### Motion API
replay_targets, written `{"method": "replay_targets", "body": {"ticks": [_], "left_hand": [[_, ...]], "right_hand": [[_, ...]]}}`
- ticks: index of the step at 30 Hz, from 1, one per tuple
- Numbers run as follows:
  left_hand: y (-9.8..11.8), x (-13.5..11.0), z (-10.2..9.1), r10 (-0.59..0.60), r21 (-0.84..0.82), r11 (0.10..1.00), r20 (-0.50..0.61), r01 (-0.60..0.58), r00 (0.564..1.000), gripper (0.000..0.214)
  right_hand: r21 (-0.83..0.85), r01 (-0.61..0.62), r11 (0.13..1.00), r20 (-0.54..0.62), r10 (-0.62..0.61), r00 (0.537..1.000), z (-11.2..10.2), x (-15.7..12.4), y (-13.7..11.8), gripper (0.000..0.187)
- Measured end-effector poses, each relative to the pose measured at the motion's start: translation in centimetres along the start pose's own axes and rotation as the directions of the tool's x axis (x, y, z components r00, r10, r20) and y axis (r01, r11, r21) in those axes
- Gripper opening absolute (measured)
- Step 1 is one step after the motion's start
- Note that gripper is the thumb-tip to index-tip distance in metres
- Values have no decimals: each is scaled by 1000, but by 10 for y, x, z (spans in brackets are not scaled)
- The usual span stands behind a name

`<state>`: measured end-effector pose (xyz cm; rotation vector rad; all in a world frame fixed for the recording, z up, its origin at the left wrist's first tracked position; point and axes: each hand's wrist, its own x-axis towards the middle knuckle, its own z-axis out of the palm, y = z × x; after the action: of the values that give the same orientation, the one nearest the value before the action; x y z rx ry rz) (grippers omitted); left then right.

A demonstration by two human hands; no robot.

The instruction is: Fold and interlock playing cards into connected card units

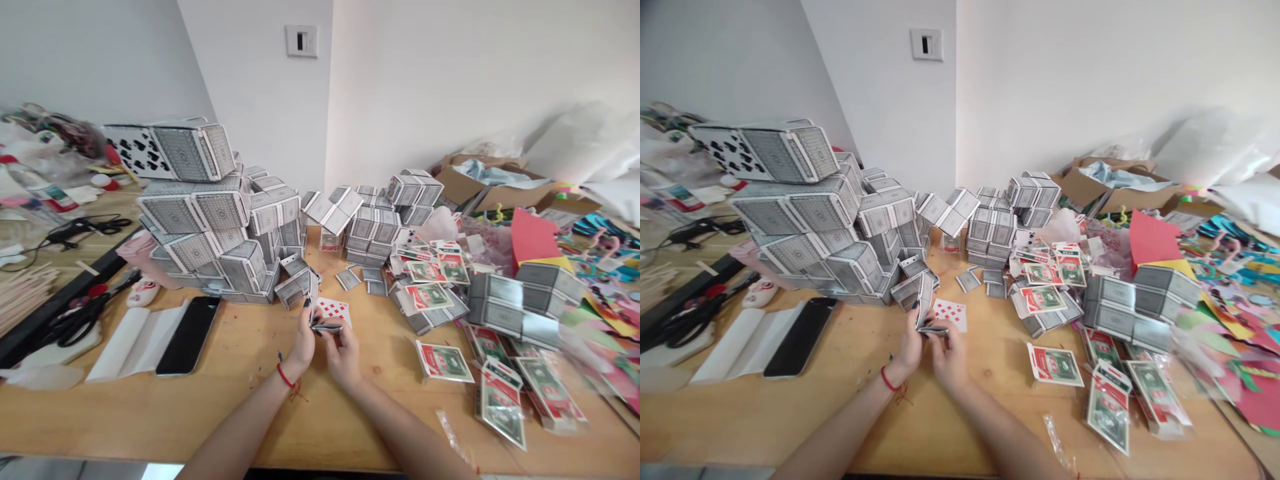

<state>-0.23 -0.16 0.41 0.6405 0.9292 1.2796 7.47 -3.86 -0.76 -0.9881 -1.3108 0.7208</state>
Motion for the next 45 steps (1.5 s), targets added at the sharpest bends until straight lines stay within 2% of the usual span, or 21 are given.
{"method": "replay_targets", "body": {"ticks": [3,6,10,13,14,16,18,20,23,25,27,30,33,35,37,40,45], "left_hand": [[-2,0,-2,37,-2,999,48,-37,998,32],[-5,1,-4,9,5,1000,33,-10,999,34],[-3,1,-7,-6,-5,1000,114,6,993,25],[8,1,-6,-14,-104,994,210,36,978,25],[13,1,-6,-18,-151,987,209,50,978,26],[21,1,-4,-39,-221,972,187,81,982,23],[27,2,-3,-53,-221,971,175,92,983,19],[29,3,-2,-22,-193,980,148,51,989,17],[29,4,-2,100,-189,978,61,-87,993,21],[29,7,-3,198,-201,960,-11,-196,980,22],[30,9,-5,276,-202,937,-78,-286,958,22],[34,11,-7,323,-233,912,-97,-337,942,23],[38,6,-5,299,-299,912,17,-281,954,22],[41,2,-3,311,-322,905,57,-277,949,21],[44,-1,-1,327,-305,906,63,-293,943,21],[47,0,0,289,-296,919,59,-259,956,15],[51,3,1,225,-353,917,70,-187,972,9]], "right_hand": [[-35,42,999,2,-42,999,1,0,-1,11],[-62,45,997,24,-43,999,-3,4,-2,11],[18,23,1000,180,-26,983,-18,19,-5,5],[67,-19,998,251,2,968,-30,30,-8,8],[59,-18,998,256,3,967,-34,33,-10,9],[18,29,999,310,-33,950,-39,36,-13,9],[-58,132,990,406,-98,909,-40,36,-14,6],[-180,284,942,500,-160,851,-37,33,-12,6],[-413,511,754,592,-204,780,-29,25,-3,18],[-488,573,658,635,-183,750,-24,19,4,25],[-501,603,621,656,-182,733,-19,14,9,32],[-513,539,668,618,-147,772,-15,13,9,39],[-506,354,786,552,-21,834,-14,15,2,50],[-482,222,848,509,65,858,-14,17,-6,56],[-413,126,902,505,111,856,-16,19,-14,58],[-282,10,959,556,155,816,-17,21,-21,59],[-170,-127,977,468,193,862,-14,21,-16,45]]}}
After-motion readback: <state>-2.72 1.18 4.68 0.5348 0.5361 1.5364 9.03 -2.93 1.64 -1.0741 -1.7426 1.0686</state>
